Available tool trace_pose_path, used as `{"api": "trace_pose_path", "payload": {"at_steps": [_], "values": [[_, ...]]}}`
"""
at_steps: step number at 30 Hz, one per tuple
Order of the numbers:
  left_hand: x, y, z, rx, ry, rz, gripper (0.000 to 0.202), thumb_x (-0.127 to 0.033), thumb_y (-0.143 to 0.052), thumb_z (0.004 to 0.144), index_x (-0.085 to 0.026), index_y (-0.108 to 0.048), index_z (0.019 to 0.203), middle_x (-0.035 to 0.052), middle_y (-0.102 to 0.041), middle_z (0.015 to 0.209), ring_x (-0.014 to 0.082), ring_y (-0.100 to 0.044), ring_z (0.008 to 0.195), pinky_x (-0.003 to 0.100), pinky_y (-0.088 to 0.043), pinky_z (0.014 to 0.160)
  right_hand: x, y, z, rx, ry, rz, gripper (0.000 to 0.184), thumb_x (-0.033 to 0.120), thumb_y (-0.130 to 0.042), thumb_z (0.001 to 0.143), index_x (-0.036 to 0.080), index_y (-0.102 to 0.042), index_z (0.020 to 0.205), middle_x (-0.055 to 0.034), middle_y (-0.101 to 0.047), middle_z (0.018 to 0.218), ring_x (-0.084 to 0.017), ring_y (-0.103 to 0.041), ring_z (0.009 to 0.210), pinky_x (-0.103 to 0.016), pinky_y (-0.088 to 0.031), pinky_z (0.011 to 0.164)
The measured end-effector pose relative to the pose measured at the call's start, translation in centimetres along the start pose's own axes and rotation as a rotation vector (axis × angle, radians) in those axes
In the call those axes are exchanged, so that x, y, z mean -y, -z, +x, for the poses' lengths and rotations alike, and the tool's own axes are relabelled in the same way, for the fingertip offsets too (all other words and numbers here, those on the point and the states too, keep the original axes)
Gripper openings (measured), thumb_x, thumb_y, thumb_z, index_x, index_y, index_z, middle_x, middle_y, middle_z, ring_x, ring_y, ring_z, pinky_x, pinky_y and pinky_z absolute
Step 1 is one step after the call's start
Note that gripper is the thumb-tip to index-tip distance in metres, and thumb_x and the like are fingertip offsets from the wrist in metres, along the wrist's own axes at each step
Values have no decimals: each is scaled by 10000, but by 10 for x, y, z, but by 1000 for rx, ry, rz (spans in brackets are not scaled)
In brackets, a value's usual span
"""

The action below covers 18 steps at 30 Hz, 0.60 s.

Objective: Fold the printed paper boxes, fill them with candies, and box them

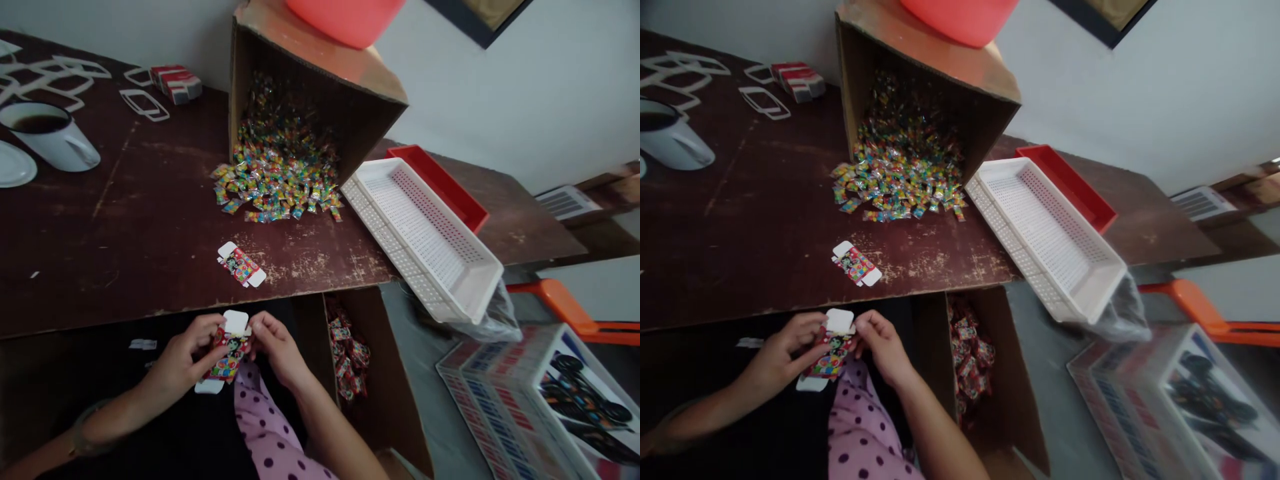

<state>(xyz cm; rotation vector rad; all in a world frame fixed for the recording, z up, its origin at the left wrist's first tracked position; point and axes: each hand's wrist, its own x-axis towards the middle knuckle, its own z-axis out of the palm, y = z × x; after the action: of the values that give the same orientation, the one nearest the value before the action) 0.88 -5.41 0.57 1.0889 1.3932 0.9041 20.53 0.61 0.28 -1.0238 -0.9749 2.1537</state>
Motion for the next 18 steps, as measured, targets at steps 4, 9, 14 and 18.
{"api": "trace_pose_path", "payload": {"at_steps": [4, 9, 14, 18], "values": [[-6, 5, -5, 142, -46, 142, 141, -320, -641, 866, -264, -708, 977, -6, -766, 859, 214, -712, 802, 270, -524, 747, -11, 7, 6, 158, -317, 229, 379, 336, -848, 651, 177, -572, 856, 66, -556, 637, -48, -476, 490, -158, -412, 485], [-14, -3, -2, 87, 165, -244, 324, -310, -668, 822, -278, -640, 1143, -8, -773, 897, 235, -709, 880, 299, -519, 792, 5, 2, 15, 269, -236, -94, 371, 322, -828, 648, 180, -678, 956, 37, -618, 731, -76, -544, 545, -209, -474, 543], [0, -13, 5, 49, 463, -659, 478, -274, -701, 690, -197, -641, 1158, 78, -792, 1042, 313, -670, 1088, 390, -498, 920, 19, -10, 9, 284, 313, -737, 220, 322, -586, 927, 211, -765, 990, -45, -680, 986, -152, -623, 963, -282, -484, 897], [3, -8, 3, 137, 466, -730, 355, -266, -677, 713, -191, -716, 1057, 92, -792, 1092, 335, -640, 1148, 422, -467, 972, 10, -11, 11, 230, 273, -675, 254, 379, -602, 926, 207, -759, 1029, -50, -724, 993, -156, -673, 935, -271, -520, 854]]}}
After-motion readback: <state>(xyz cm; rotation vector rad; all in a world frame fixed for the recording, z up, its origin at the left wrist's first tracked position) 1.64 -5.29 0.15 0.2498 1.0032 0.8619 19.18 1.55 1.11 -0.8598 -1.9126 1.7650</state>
